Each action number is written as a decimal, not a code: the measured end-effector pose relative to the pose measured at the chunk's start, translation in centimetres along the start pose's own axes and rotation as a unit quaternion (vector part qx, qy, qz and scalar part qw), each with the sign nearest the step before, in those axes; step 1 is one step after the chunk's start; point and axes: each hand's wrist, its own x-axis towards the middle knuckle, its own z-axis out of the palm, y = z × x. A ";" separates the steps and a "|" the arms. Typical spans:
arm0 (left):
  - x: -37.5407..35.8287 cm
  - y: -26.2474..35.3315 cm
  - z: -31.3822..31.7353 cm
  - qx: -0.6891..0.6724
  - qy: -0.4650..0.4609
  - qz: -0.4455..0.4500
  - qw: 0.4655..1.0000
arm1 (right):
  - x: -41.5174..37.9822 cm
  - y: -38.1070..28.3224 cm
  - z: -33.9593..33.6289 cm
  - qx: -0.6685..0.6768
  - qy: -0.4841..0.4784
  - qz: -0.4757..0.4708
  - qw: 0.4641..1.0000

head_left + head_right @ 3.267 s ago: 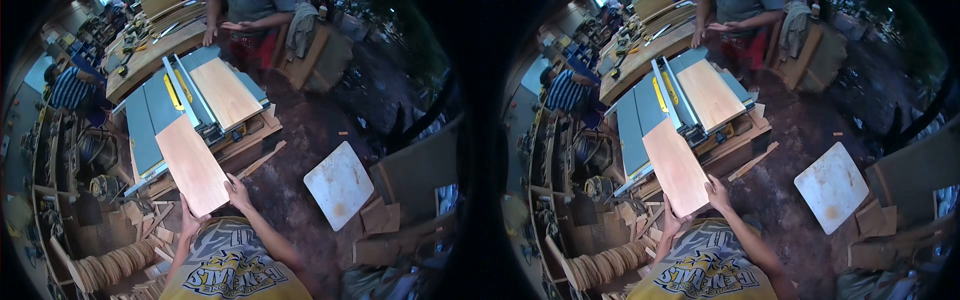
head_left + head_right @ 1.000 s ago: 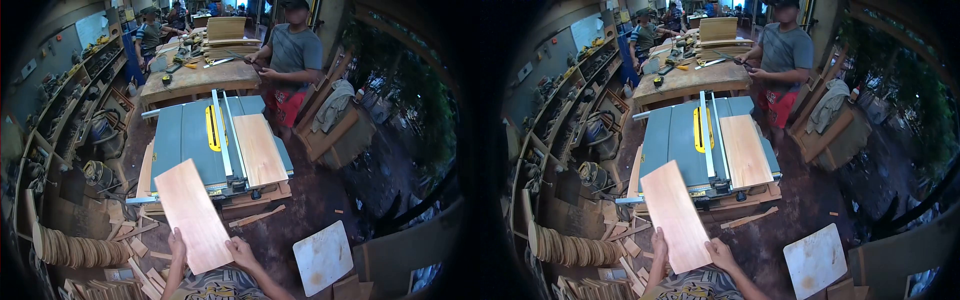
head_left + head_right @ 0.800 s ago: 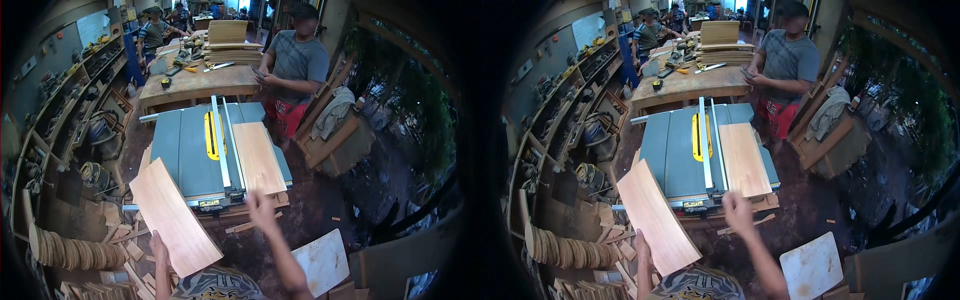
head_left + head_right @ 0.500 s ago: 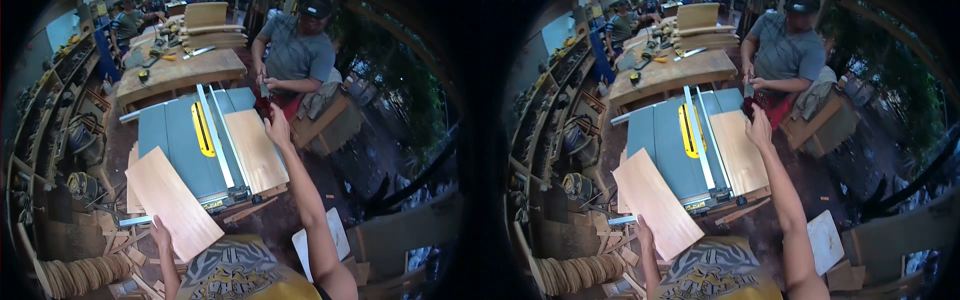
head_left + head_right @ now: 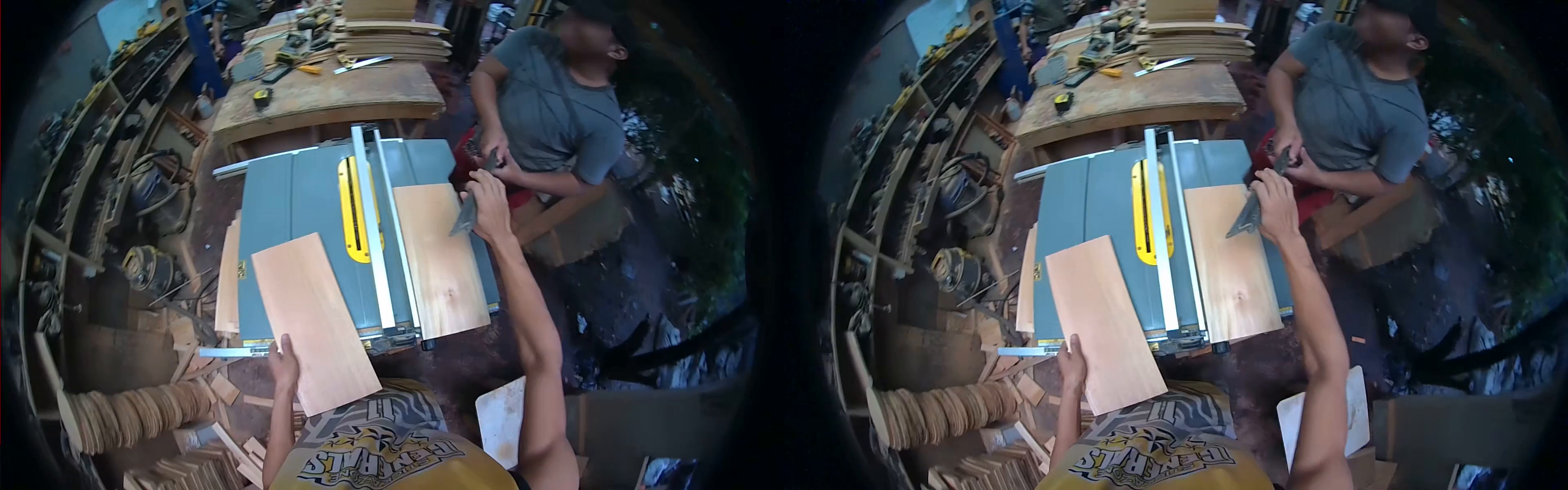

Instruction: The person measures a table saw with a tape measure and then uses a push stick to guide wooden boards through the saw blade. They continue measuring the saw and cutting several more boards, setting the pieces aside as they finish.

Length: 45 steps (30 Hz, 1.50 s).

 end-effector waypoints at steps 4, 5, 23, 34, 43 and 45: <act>-2.1 -0.6 0.4 0.005 -0.014 0.031 0.999 | 0.9 -3.5 -5.9 0.156 0.099 -0.087 0.979; -3.2 -0.3 0.3 0.006 -0.027 0.024 0.999 | 0.7 -5.8 -8.1 0.189 0.123 -0.117 0.967; -6.0 -4.3 1.4 0.011 -0.126 0.039 0.991 | -28.7 -34.0 -12.5 0.522 -0.255 0.509 0.635; -5.1 -3.3 -0.8 -0.347 -0.374 -0.208 0.835 | -28.0 -40.2 -12.8 0.441 -0.141 0.707 0.534; 0.7 -19.5 9.9 -0.503 -0.236 -0.213 0.804 | -27.2 -40.5 -12.6 0.397 -0.112 0.723 0.553; 1.0 -16.5 11.2 -0.507 -0.177 -0.262 0.802 | -27.1 -40.3 -12.7 0.394 -0.120 0.722 0.556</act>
